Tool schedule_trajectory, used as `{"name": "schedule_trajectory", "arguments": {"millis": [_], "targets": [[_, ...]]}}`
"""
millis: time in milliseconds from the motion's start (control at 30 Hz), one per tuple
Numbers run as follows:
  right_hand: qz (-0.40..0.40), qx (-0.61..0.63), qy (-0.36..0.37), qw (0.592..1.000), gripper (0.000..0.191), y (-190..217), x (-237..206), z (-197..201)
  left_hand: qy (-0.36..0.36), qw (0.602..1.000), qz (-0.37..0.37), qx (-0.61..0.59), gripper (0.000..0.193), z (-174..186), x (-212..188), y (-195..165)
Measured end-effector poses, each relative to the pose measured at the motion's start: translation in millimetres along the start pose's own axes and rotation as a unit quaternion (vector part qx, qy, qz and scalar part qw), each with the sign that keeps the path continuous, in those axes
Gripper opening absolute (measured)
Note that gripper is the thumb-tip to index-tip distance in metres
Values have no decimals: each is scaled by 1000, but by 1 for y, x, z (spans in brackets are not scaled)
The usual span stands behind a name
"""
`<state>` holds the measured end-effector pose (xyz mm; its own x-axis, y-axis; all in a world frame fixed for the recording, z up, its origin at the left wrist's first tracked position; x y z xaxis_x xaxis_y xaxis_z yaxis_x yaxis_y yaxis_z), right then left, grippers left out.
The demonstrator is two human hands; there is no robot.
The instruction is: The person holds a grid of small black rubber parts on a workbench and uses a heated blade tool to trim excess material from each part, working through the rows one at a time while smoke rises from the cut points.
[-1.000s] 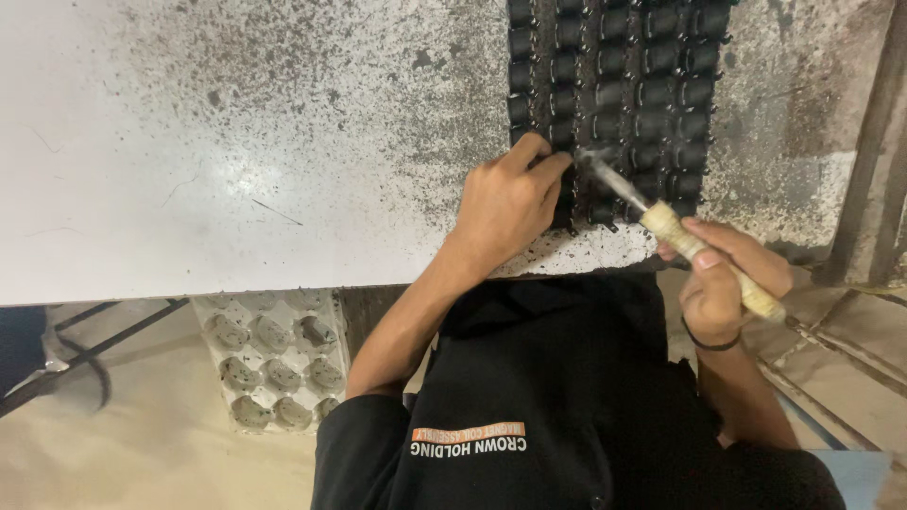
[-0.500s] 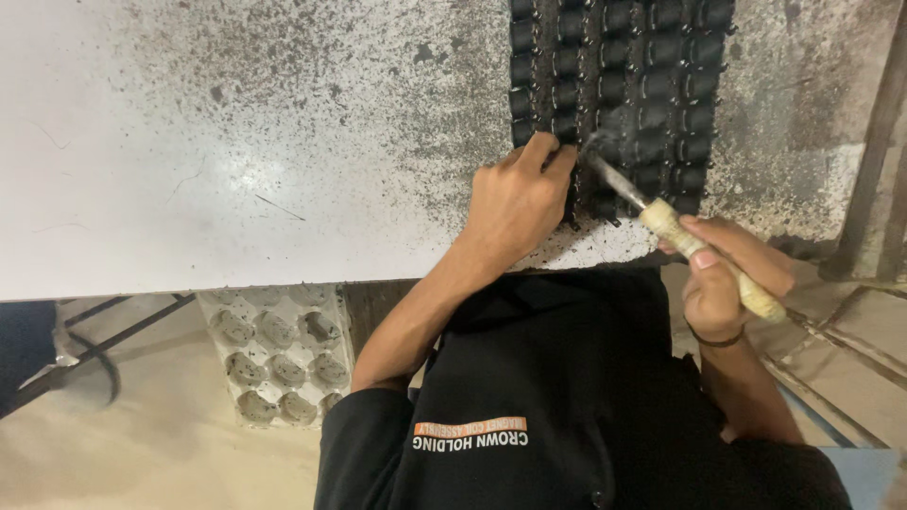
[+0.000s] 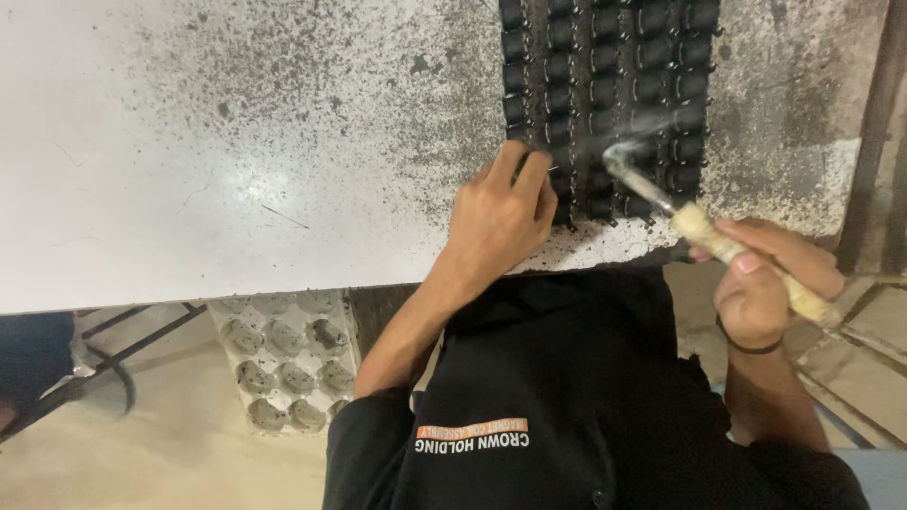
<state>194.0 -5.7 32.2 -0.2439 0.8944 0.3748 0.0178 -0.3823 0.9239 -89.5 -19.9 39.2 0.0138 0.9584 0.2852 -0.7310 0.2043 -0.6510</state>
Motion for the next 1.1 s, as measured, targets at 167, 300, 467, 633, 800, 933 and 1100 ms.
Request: {"name": "schedule_trajectory", "arguments": {"millis": [167, 300, 467, 633, 800, 933, 1100], "targets": [[-47, -127, 30, 990, 31, 4, -34, -6, 32, 999, -4, 3, 27, -8, -18, -5], [-58, -94, 9, 994, 32, 1, -39, -9, 28, 1000, -6, -8, 29, -18, -19, 1], [-93, -68, -9, 993, 33, 1, -37, -12, 30, 999, -16, 0, 26, -25, -18, 0], [-145, 32, -63, 987, 34, -6, -45, -9, 66, 998, 13, 8, 24, -25, -20, -2], [-170, 65, -70, 981, 34, -14, -49, -5, 49, 999, 0, 10, 27, -22, -20, -7], [-161, 60, -62, 983, 33, -13, -46, -5, 36, 999, -6, -15, 26, -20, -18, -7], [-126, 29, -63, 990, 33, -9, -41, -9, 50, 998, 23, -42, 22, -19, -18, -2]]}}
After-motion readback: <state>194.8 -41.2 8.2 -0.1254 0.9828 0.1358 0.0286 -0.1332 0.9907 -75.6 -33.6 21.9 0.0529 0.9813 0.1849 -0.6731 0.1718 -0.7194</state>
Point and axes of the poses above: each hand's wrist, its own x-axis towards the middle knuckle, its own z-axis out of the back of the hand, y = z × x, the point moved 2 cm from there along x, towards the middle knuckle, and after that the axes turned 2 degrees about -x, right-handed, at the moved point
